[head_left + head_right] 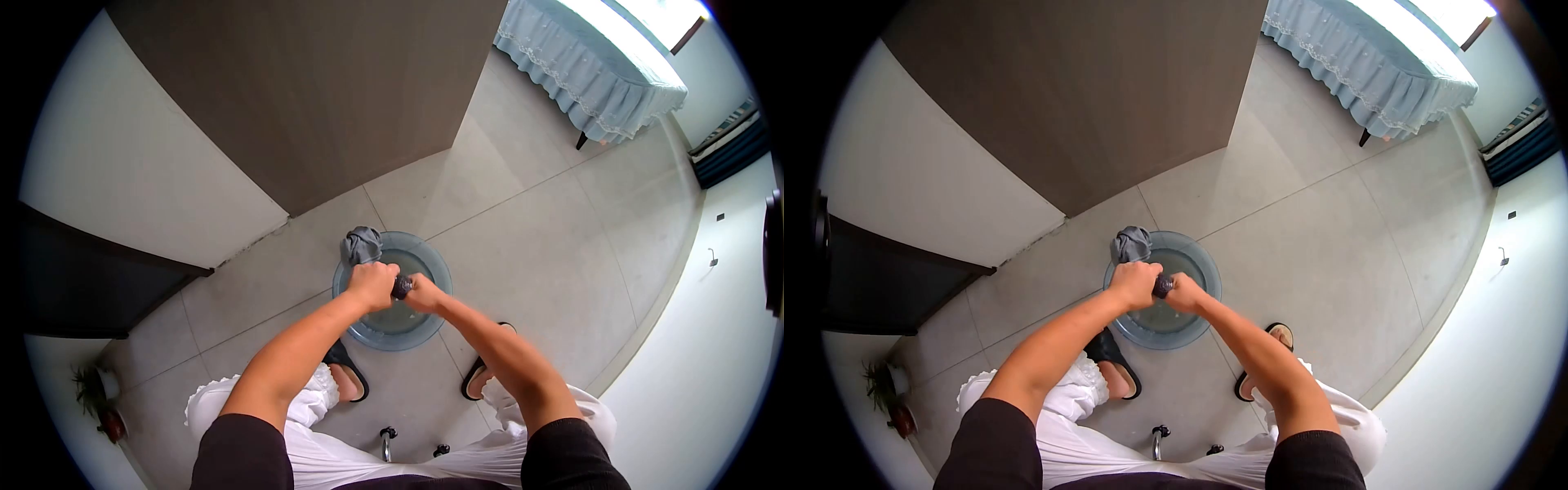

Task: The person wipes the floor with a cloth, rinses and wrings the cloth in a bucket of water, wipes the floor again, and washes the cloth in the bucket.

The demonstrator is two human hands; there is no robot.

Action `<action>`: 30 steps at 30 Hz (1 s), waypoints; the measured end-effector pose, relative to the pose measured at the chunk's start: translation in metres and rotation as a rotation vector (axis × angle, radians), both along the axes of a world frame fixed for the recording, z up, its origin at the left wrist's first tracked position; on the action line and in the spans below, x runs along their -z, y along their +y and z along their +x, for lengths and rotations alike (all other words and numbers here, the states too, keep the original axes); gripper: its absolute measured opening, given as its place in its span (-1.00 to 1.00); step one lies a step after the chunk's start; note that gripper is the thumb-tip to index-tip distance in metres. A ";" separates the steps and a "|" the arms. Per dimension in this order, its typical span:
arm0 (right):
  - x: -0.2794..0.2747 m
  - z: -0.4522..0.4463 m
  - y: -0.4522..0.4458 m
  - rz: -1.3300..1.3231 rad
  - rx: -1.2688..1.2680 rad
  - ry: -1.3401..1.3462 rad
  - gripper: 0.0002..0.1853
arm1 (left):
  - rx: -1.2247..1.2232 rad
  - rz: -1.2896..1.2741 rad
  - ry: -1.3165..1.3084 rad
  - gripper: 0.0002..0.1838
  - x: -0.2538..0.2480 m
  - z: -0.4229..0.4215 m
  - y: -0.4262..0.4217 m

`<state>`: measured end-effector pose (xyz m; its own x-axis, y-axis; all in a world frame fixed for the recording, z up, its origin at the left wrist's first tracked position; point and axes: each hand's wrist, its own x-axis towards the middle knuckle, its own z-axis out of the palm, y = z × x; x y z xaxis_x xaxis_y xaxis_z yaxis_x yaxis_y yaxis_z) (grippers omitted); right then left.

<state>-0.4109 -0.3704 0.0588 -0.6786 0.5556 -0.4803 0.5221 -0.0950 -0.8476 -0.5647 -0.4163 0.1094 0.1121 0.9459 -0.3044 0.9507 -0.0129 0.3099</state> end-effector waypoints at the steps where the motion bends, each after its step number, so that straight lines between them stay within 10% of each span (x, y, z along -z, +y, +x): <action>1: -0.005 0.001 -0.003 -0.153 0.055 0.047 -0.86 | 0.016 0.055 -0.018 -0.73 0.004 -0.002 -0.001; 5: -0.004 0.010 -0.012 -0.705 0.150 0.133 -0.87 | 0.074 0.306 -0.103 -0.71 0.017 -0.003 -0.007; 12: 0.007 0.038 -0.008 -0.311 0.228 0.022 -0.86 | -0.272 0.087 -0.257 -0.54 0.024 -0.024 -0.018; 18: 0.008 0.044 -0.004 -0.568 0.176 0.237 -0.75 | -0.372 -0.172 -0.524 -0.41 0.018 -0.053 -0.021; 21: -0.011 0.046 -0.002 -0.148 0.029 0.002 -0.76 | -0.526 -0.209 -0.598 -0.44 0.026 -0.072 -0.026; 30: 0.004 0.057 -0.002 -0.520 0.395 0.295 -0.55 | -0.770 -0.335 -0.893 -0.54 -0.027 -0.091 -0.035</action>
